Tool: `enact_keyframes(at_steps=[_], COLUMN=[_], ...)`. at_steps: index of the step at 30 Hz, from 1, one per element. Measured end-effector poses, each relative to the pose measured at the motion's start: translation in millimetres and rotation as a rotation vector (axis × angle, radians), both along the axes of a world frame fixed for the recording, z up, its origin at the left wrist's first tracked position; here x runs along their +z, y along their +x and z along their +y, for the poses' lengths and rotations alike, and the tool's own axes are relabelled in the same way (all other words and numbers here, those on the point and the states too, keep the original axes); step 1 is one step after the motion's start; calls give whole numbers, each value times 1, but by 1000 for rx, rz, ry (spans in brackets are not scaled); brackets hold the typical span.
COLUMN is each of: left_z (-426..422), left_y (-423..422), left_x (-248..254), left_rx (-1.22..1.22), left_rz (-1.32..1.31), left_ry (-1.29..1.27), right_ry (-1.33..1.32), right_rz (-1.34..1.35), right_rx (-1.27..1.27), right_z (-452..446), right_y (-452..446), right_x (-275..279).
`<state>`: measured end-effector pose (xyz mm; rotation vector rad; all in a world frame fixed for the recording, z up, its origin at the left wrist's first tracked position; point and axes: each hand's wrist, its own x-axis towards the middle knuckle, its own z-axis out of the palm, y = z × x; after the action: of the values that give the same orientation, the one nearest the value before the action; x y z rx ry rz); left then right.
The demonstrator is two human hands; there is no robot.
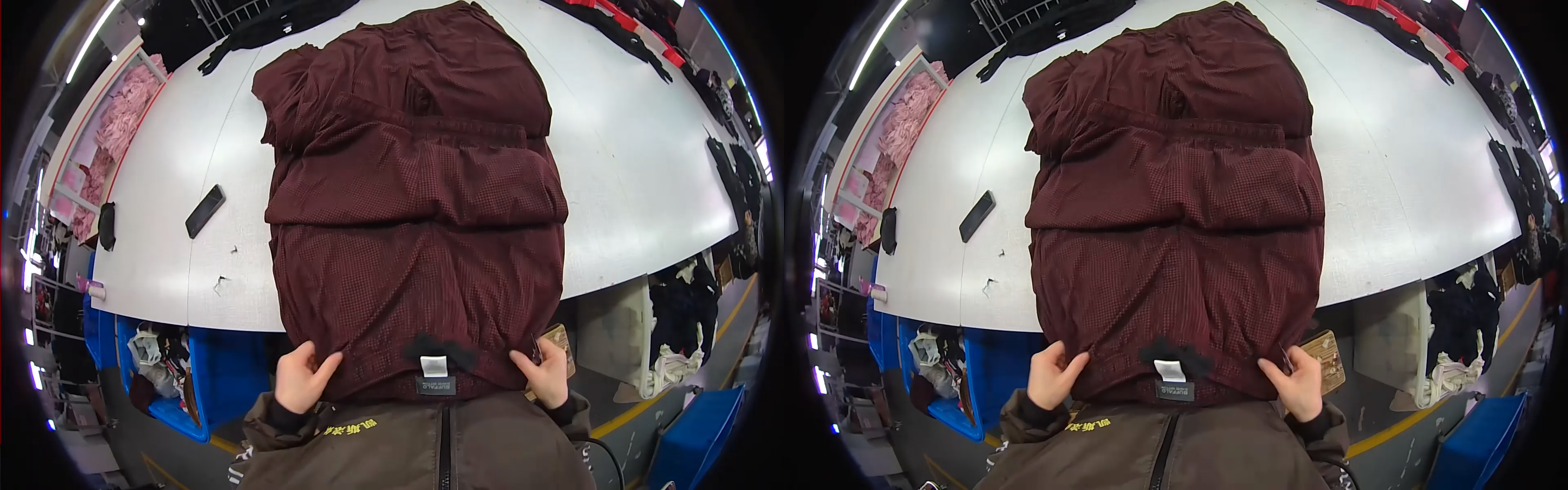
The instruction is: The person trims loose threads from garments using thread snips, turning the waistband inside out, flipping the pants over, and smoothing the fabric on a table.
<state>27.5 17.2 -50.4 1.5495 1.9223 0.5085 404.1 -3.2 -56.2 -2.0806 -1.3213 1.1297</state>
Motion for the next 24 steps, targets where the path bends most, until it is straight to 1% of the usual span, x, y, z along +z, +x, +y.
enact_keyframes(at_steps=[1, 2, 4, 5, 6, 7, 8, 9, 10, 12, 14, 15, 18, 20, 24], left_z=[0, -3, 1, 4, 7, 3, -5, -5, -7, -10, -14, -14, -18, -20, -16], left_y=[6, 0, -21, -25, -30, -51, -84, -91, -96, -92, -80, -78, -77, -78, -82], left_x=[-4, 2, 30, 41, 48, 29, -8, -15, -20, -30, -32, -30, -8, -5, -5], left_rx=[-63, -59, 241, 328, 415, 409, 248, 93, 91, 132, 187, 191, 125, 105, -108], left_rz=[23, 24, -697, -799, -900, -897, -589, -273, -261, -441, -637, -640, -637, -639, -443], left_ry=[136, 130, 264, 360, 461, 468, 256, 37, 25, -13, -26, -13, 6, 3, -239], right_ry=[113, 227, 473, 472, 456, 443, 430, 405, 393, 325, 268, 276, 363, 385, 352], right_rz=[197, 392, 781, 781, 696, 615, 537, 460, 469, 617, 754, 754, 796, 804, 626], right_rx=[-112, -223, -451, -454, -386, -318, -256, -197, -205, -259, -294, -281, -397, -439, -503], right_z=[-1, 0, 3, -1, -7, -12, -16, -20, -24, -31, -32, -28, -24, -26, -35], right_y=[-7, -13, -19, -16, -9, 0, 6, 9, 10, 13, 18, 18, 7, 7, 29], right_x=[5, 12, 21, 19, 13, 4, -8, -19, -32, -58, -68, -65, -45, -43, -50])
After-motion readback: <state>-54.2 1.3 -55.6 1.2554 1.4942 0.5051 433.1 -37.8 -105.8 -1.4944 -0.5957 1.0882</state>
